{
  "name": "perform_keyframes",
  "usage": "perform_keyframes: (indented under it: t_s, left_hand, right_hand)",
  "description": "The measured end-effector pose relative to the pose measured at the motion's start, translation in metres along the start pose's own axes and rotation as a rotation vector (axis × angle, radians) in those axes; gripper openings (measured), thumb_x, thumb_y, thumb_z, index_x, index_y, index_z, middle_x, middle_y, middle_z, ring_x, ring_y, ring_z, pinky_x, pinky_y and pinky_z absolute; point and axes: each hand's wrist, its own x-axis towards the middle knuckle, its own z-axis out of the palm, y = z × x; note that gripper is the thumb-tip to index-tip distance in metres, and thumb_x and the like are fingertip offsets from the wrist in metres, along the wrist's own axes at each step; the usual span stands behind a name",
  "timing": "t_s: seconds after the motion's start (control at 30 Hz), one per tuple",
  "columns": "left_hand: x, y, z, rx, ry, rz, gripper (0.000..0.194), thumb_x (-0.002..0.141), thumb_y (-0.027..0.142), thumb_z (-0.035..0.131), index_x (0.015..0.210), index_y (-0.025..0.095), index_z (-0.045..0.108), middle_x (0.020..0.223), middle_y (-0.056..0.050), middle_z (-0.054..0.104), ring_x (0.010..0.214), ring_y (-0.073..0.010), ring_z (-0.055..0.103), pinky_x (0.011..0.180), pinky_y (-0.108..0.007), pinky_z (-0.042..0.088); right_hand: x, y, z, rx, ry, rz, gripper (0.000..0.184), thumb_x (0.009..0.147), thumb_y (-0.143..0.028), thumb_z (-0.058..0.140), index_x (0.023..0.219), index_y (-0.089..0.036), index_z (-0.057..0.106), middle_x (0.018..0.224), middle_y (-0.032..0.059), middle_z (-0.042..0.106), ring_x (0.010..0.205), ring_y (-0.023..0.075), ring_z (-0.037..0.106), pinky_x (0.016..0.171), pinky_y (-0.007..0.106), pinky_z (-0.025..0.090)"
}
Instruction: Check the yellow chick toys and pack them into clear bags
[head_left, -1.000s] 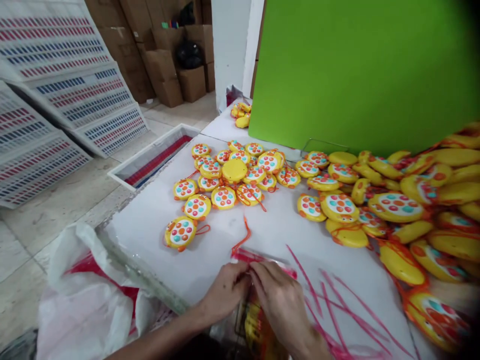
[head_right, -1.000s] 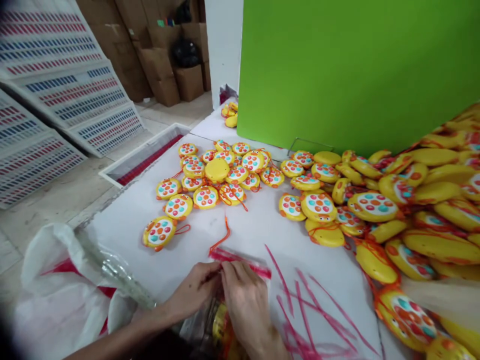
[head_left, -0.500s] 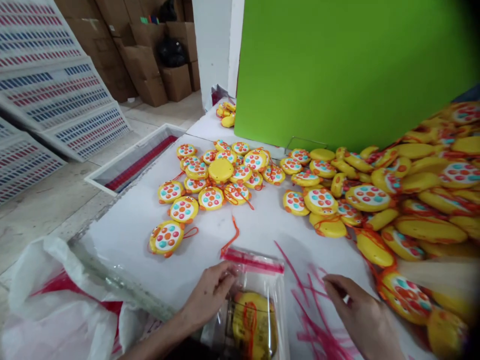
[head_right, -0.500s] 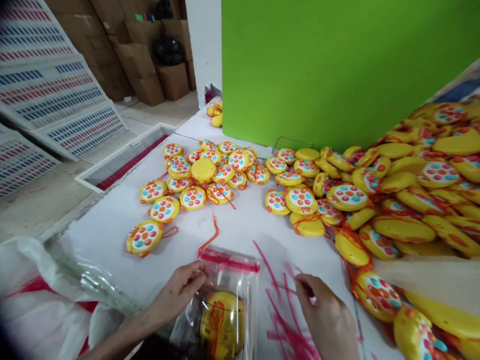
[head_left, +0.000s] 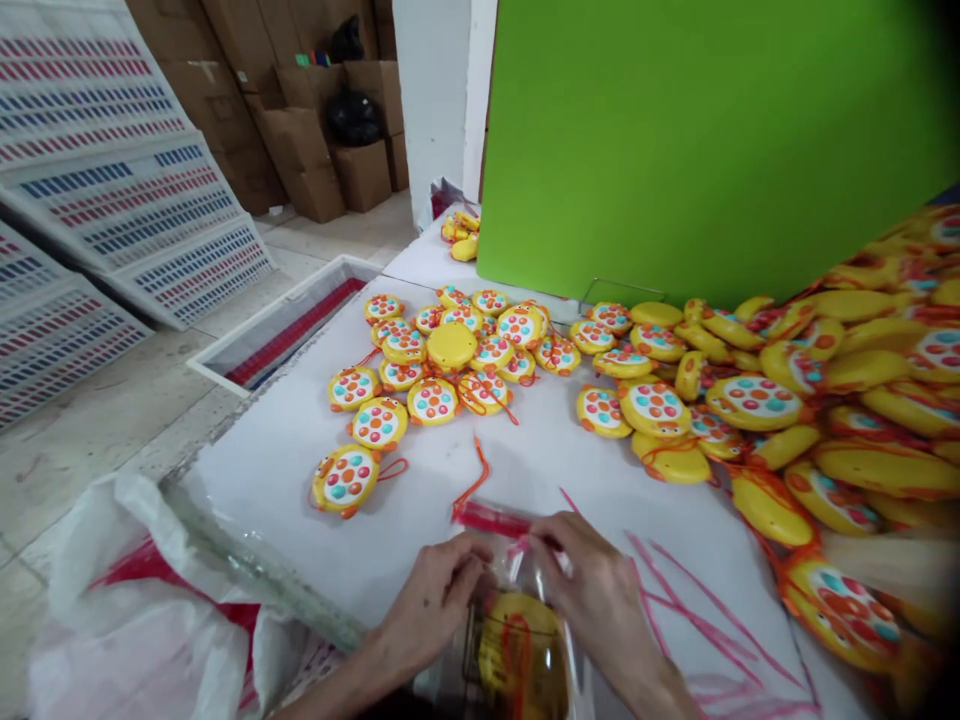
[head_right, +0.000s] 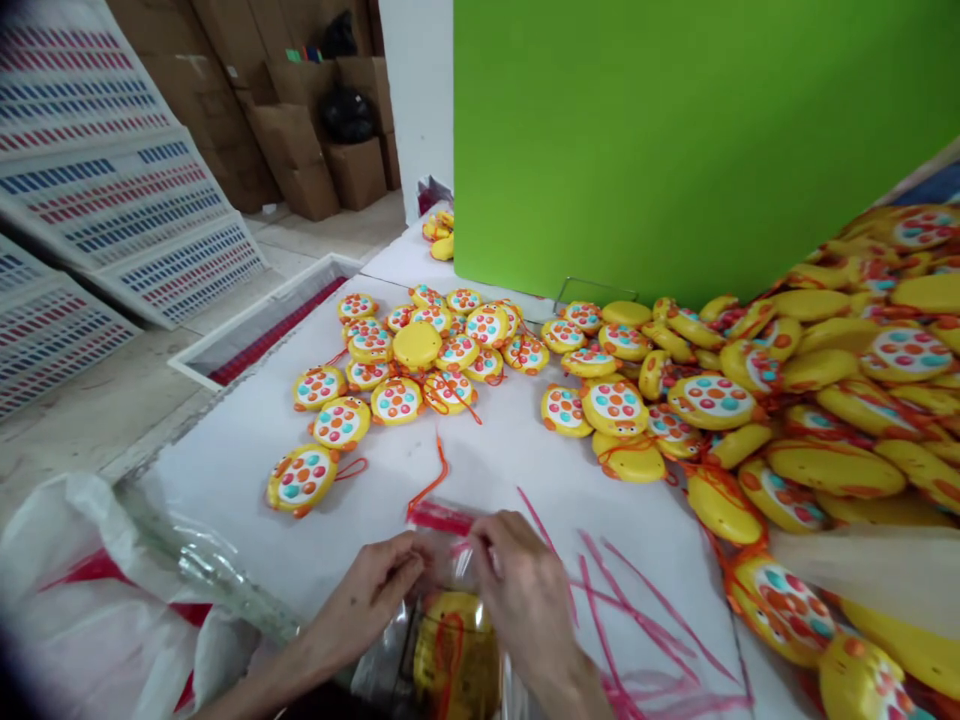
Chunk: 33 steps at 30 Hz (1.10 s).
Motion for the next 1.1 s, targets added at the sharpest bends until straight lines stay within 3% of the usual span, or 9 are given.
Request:
perform_keyframes:
  t_s: [0.2,0.3,0.4,0.53,0.67,0.87,1.1]
  left_hand:
    - [0.002,-0.017,-0.006,-0.019,0.01,-0.045,0.016,0.085,0.028,0.042,0.077,0.018,0.051,0.073,-0.002,0.063,0.072,-0.018,0.061,0.065,-0.026,0.046]
    - [0.004,-0.021,-0.007,-0.108,-0.012,-0.097,0.014,0.085,0.031,0.043,0.079,0.019,0.048,0.077,-0.003,0.066,0.074,-0.0188,0.063,0.067,-0.029,0.048]
    - [0.004,-0.021,-0.008,-0.187,-0.027,-0.148,0.016,0.083,0.034,0.045,0.081,0.019,0.047,0.078,-0.005,0.067,0.073,-0.0196,0.064,0.064,-0.029,0.048]
    - [0.003,-0.021,-0.009,-0.23,-0.028,-0.165,0.018,0.082,0.036,0.048,0.082,0.018,0.048,0.078,-0.005,0.068,0.07,-0.0193,0.063,0.062,-0.029,0.048]
    - [0.002,-0.02,-0.009,-0.265,-0.038,-0.153,0.021,0.082,0.038,0.048,0.083,0.017,0.049,0.081,-0.006,0.067,0.072,-0.0183,0.063,0.064,-0.028,0.047]
    - [0.0,-0.017,-0.008,-0.26,-0.007,-0.187,0.023,0.081,0.039,0.048,0.082,0.016,0.05,0.08,-0.006,0.067,0.074,-0.0196,0.064,0.064,-0.028,0.046]
    - [-0.003,-0.028,-0.011,-0.313,-0.018,-0.2,0.027,0.082,0.043,0.047,0.096,0.02,0.046,0.083,-0.004,0.066,0.077,-0.0194,0.063,0.073,-0.032,0.047]
  right_hand:
    - [-0.061,0.116,-0.057,-0.321,0.15,0.471,0.03,0.076,-0.047,0.044,0.074,-0.022,0.061,0.068,0.0067,0.067,0.057,0.0235,0.063,0.051,0.032,0.046]
    - [-0.092,0.139,-0.08,-0.52,0.154,0.611,0.028,0.076,-0.048,0.044,0.071,-0.027,0.061,0.068,0.0075,0.068,0.055,0.0249,0.063,0.045,0.032,0.045]
    - [-0.105,0.125,-0.088,-0.451,0.073,0.543,0.025,0.075,-0.046,0.046,0.064,-0.028,0.059,0.066,0.0051,0.067,0.052,0.0213,0.062,0.043,0.028,0.045]
    - [-0.093,0.079,-0.074,-0.222,0.151,0.379,0.032,0.074,-0.042,0.048,0.096,-0.023,0.063,0.086,0.005,0.068,0.051,0.0158,0.06,0.047,0.026,0.049]
    - [-0.061,0.047,-0.039,0.165,-0.08,0.382,0.021,0.079,-0.038,0.052,0.08,-0.022,0.065,0.065,-0.0002,0.065,0.056,0.0144,0.06,0.054,0.022,0.049]
    - [-0.023,0.047,0.005,0.477,-0.226,0.394,0.02,0.073,-0.033,0.057,0.079,-0.016,0.063,0.071,0.0033,0.065,0.066,0.0175,0.06,0.06,0.027,0.047]
    - [-0.029,0.046,0.0,0.605,-0.228,0.38,0.013,0.074,-0.028,0.055,0.07,-0.016,0.056,0.065,-0.0008,0.056,0.061,0.0137,0.052,0.057,0.024,0.04]
